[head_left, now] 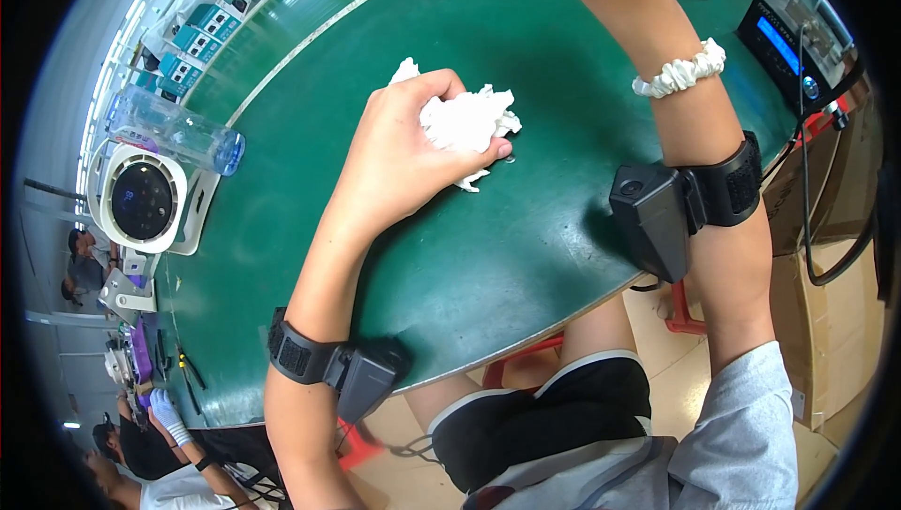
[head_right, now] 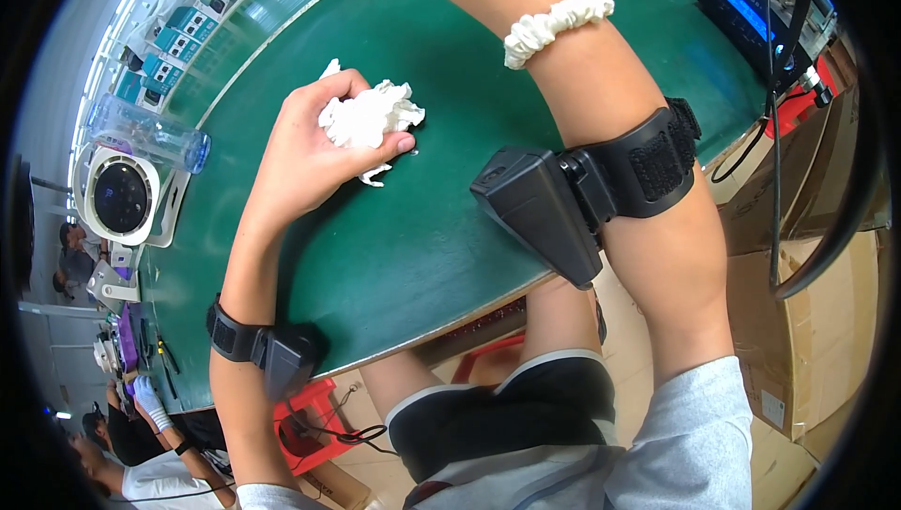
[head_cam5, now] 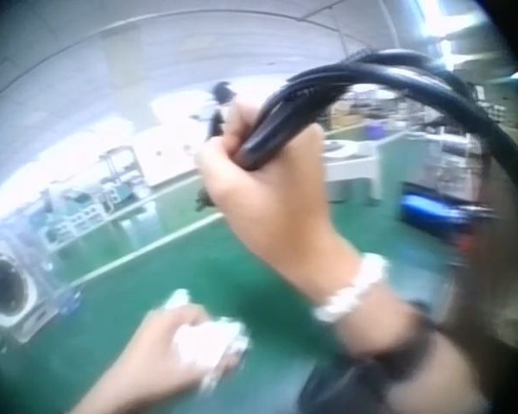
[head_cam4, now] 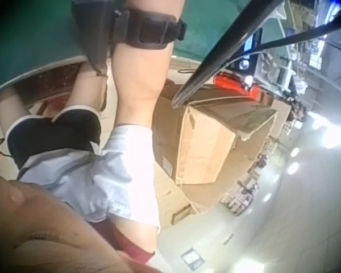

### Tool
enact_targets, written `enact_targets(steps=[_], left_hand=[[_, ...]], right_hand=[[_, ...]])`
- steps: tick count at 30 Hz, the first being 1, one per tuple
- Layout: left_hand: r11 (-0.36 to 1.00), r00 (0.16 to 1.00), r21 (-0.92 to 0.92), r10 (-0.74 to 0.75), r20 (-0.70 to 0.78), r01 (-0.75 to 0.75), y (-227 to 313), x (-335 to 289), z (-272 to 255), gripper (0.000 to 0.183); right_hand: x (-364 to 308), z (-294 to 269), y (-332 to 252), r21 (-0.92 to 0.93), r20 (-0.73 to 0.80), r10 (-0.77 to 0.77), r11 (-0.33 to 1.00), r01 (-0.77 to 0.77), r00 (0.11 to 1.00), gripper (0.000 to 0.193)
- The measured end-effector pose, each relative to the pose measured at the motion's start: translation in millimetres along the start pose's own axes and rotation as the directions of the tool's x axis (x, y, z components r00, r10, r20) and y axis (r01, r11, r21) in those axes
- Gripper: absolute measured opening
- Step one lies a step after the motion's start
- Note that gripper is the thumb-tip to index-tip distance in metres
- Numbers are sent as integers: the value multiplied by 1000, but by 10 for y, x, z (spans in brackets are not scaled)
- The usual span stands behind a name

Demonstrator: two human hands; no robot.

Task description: Soldering wires onto a small circular PCB at a factory workbench.

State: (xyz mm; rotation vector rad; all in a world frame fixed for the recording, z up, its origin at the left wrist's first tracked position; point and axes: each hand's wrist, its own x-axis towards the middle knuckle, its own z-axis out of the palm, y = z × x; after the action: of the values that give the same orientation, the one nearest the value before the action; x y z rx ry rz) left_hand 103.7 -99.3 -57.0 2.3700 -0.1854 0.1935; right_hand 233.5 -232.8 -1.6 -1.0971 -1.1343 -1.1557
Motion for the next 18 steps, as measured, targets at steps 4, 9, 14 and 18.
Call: enact_targets(steps=[4,9,14,18], left_hand=[[999,1000,45,-23,4,23,-26,-11,12,35],[998,1000,51,-25,-13,25,-23,-10,23,34],[996,990,86,19,-141,-7,-70,18,118,31],[999,997,15,-41,-65,42,-60,26,44,30]], right_hand=[[102,-16,-306,348,86,559,759,-551,824,22],[102,-9,-294,384,96,595,717,-581,798,22],[4,13,-22,-10,5,37,999,-37,999,22],[-21,0,2,-114,2,-36,993,36,999,21]])
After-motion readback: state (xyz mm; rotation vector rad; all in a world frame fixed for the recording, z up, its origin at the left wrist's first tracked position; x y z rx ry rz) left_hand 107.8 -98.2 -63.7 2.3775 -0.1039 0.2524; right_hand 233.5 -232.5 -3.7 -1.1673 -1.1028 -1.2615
